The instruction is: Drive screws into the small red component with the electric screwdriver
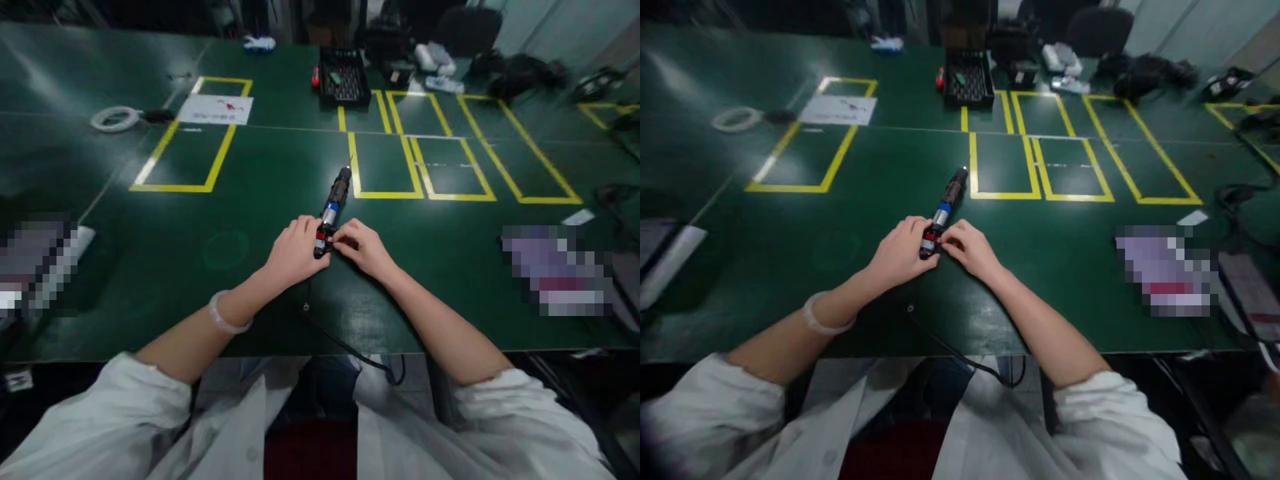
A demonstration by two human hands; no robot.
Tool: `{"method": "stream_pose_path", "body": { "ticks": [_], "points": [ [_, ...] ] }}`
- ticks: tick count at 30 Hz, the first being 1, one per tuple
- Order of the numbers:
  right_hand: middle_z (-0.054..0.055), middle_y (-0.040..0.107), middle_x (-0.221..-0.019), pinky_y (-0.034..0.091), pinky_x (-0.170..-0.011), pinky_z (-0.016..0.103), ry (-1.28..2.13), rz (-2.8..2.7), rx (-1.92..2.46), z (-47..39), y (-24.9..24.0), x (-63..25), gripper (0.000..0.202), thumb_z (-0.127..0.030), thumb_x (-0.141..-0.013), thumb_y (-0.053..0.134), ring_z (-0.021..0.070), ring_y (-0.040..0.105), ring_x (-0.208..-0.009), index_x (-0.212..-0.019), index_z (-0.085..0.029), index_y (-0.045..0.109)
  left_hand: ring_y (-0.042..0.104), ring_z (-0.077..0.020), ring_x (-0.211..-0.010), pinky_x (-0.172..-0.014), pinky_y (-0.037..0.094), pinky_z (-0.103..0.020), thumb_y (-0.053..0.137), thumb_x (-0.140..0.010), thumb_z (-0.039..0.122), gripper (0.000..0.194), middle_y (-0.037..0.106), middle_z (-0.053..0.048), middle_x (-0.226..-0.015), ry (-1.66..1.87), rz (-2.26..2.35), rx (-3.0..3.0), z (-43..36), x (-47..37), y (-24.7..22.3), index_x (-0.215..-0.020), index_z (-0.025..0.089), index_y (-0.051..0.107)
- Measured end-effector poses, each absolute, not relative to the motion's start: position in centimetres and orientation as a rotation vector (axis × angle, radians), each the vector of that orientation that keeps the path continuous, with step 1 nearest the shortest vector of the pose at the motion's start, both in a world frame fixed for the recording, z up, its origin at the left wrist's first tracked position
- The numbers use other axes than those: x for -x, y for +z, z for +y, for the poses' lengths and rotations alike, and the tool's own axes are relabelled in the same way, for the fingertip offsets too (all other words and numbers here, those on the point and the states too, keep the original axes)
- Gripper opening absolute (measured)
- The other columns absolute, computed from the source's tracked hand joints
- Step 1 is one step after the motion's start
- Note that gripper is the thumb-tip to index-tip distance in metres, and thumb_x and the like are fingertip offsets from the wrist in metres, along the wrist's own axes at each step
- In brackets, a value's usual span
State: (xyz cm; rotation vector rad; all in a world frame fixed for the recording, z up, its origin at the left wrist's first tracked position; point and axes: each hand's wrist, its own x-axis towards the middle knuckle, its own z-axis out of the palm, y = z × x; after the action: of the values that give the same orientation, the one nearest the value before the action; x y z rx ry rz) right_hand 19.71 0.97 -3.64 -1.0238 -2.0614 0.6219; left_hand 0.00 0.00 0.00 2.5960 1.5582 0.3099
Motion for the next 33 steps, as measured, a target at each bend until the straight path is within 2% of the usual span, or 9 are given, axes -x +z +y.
{"method": "stream_pose_path", "body": {
  "ticks": [7, 13, 26, 33],
  "points": [
    [0.005, 0.065, -0.088, 0.047, -0.073, 0.029, 0.552, -2.042, 1.055, 0.5, -3.2, -19.3, 0.009, -0.022, -0.093, 0.061, 0.0159, 0.059, -0.075, -0.090, -0.019, 0.069, 0.054, -0.0334, -0.115, -0.095, 0.048, -0.044, 0.057, -0.087, 0.038, 0.059, 0.053, -0.019, -0.131, 0.299, 1.582, -2.631, -0.1, -0.1, 0.1, -0.136, 0.007, 0.048],
    [0.004, 0.067, -0.086, 0.047, -0.073, 0.029, 0.513, -2.006, 1.089, -0.1, -2.6, -18.4, 0.011, -0.026, -0.093, 0.059, 0.0164, 0.059, -0.073, -0.091, -0.019, 0.066, 0.055, -0.0337, -0.111, -0.092, 0.046, -0.041, 0.052, -0.093, 0.045, 0.054, 0.056, -0.021, -0.124, 0.306, 1.673, -2.616, 0.1, -0.4, -0.5, -0.131, 0.006, 0.050],
    [0.003, 0.070, -0.087, 0.048, -0.068, 0.028, 0.603, -1.956, 1.033, -0.1, -2.6, -18.6, 0.009, -0.025, -0.092, 0.059, 0.0141, 0.059, -0.068, -0.094, -0.018, 0.065, 0.054, -0.0331, -0.112, -0.092, 0.047, -0.042, 0.051, -0.095, 0.046, 0.058, 0.053, -0.020, -0.126, 0.311, 1.712, -2.545, 0.2, -0.3, -0.7, -0.139, 0.008, 0.046],
    [0.005, 0.069, -0.093, 0.049, -0.067, 0.028, 0.660, -1.970, 1.058, 0.3, -3.1, -18.9, 0.011, -0.023, -0.093, 0.055, 0.0146, 0.060, -0.071, -0.099, -0.019, 0.064, 0.052, -0.0312, -0.113, -0.089, 0.051, -0.041, 0.052, -0.095, 0.045, 0.064, 0.050, -0.017, -0.127, 0.253, 1.677, -2.539, 0.8, 1.6, 0.3, -0.151, 0.018, 0.036]
  ]
}}
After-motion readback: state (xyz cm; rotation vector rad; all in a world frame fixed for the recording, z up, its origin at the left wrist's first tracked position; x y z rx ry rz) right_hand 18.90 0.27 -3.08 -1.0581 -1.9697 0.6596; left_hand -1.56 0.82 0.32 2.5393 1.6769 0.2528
